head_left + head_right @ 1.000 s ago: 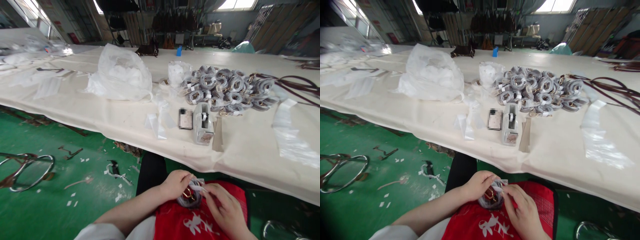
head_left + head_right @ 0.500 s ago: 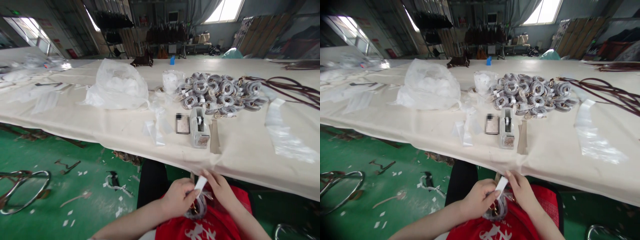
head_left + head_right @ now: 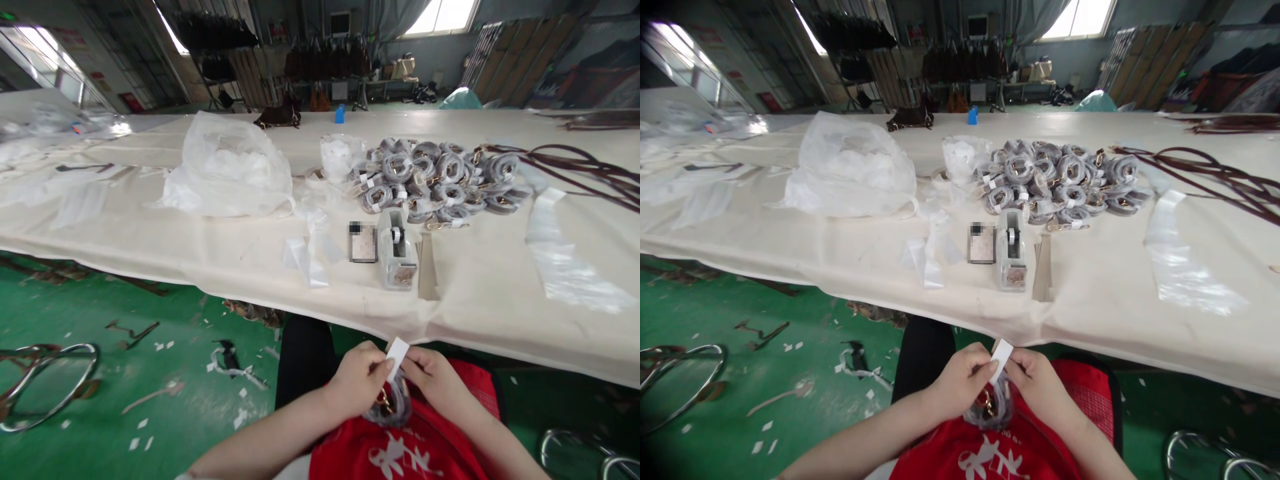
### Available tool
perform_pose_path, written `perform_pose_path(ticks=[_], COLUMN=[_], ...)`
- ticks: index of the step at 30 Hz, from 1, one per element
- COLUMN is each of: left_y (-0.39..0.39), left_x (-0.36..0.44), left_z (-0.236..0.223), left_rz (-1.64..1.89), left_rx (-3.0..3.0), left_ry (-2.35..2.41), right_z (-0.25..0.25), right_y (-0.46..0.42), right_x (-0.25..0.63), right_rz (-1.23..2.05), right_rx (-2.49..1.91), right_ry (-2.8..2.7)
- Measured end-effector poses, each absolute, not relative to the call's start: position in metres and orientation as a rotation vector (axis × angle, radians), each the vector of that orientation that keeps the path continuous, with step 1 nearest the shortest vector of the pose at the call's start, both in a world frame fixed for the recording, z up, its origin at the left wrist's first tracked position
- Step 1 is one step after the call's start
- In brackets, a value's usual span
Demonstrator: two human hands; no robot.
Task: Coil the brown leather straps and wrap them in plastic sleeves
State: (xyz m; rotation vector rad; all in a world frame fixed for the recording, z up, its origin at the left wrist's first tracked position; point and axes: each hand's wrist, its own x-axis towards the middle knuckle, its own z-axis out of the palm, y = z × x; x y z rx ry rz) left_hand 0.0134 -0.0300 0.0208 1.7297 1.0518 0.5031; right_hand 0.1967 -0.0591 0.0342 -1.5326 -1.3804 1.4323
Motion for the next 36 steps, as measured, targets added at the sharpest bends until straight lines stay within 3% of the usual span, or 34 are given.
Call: perform_pose_path(ticks=[11,23,28,32,36], left_y=[-0.046,-0.053,-0.054,-0.051,-0.044], left_x=[0.021,0.015,0.015,0.011,0.005], left_z=[0.024,0.032,0.037,0.038,0.033], left_rz=[0.702,0.643,0.625,0.630,0.408], left_rx=[1.551,1.668,1.669,1.714,1.784], left_ry=[1.215,1.195,1.151,1.094,1.001], right_z=[0.041,0.034,0.041,0.044,0.054], right_y=[-0.065,-0.060,-0.056,-0.058,-0.068], right_x=[0.204,0.205,0.204,0.205,0.203], right_rz=[1.419,1.540,1.686,1.423,1.046], right_rx=[-1.593,-1.701,-1.546,-1.563,-1.559], right_ry=[-1.478,-1.314,-1.334,-1.656,-2.104])
